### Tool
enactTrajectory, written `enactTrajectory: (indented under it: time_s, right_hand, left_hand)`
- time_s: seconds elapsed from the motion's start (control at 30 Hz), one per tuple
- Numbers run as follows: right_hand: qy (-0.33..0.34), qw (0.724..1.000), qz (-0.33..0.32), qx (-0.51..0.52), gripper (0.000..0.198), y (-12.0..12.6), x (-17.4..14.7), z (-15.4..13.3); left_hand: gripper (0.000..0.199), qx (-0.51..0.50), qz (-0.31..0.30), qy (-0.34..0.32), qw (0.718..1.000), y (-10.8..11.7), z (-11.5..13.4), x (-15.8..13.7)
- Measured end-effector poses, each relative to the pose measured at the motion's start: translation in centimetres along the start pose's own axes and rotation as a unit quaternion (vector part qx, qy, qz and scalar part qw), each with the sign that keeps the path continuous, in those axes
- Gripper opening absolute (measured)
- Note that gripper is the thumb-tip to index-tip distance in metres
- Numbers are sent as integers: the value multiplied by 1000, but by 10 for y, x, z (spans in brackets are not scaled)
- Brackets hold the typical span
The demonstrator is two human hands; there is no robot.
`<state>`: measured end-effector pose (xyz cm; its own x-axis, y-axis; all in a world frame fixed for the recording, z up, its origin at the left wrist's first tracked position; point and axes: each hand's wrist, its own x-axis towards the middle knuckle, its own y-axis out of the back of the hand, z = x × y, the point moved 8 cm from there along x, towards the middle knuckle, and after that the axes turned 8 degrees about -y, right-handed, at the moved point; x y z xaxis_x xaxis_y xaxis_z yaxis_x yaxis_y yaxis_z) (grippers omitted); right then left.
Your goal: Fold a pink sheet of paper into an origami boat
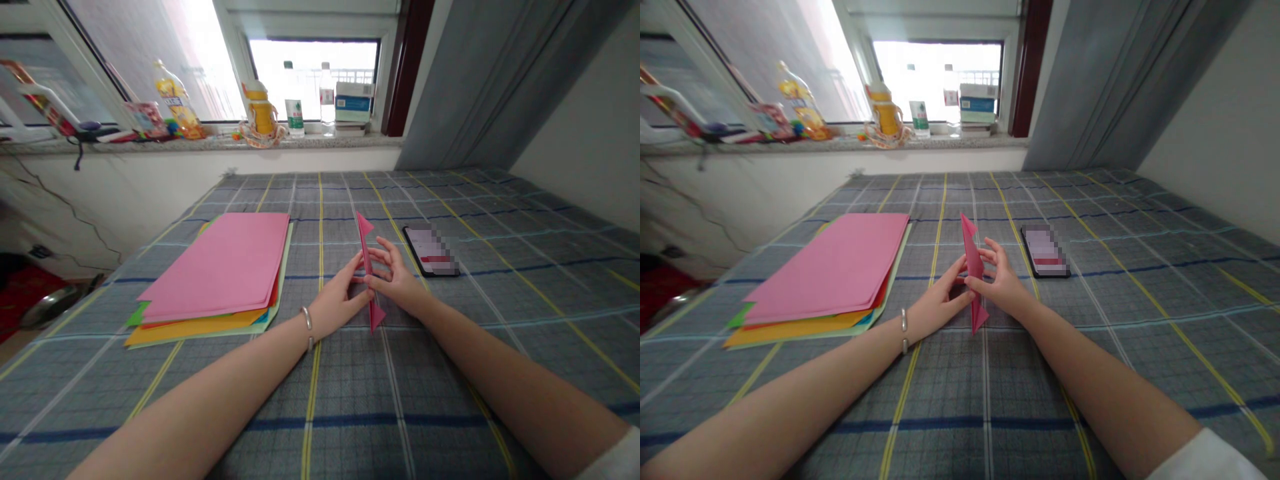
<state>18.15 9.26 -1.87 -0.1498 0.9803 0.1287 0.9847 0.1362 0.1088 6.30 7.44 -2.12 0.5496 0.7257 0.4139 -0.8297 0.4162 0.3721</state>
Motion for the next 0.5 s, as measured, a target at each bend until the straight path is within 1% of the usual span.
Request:
enactTrajectory:
  time_s: [0.13, 0.23, 0.4, 0.5]
  right_hand:
    - [1, 1000, -15, 22, 81, -5, -1, -6]
    - [11, 999, -21, 43, 76, -9, -2, -9]
    - [26, 997, -58, 52, 57, -16, -1, -12]
    - [14, 996, -68, 56, 50, -16, 0, -9]
  left_hand:
    - [75, -57, 32, -9, 998, 3, 1, 4]
    - [76, -70, 52, -15, 996, 6, 1, 7]
    - [75, -85, 58, -19, 994, 9, -1, 10]
    - [73, -88, 59, -17, 994, 11, -1, 11]
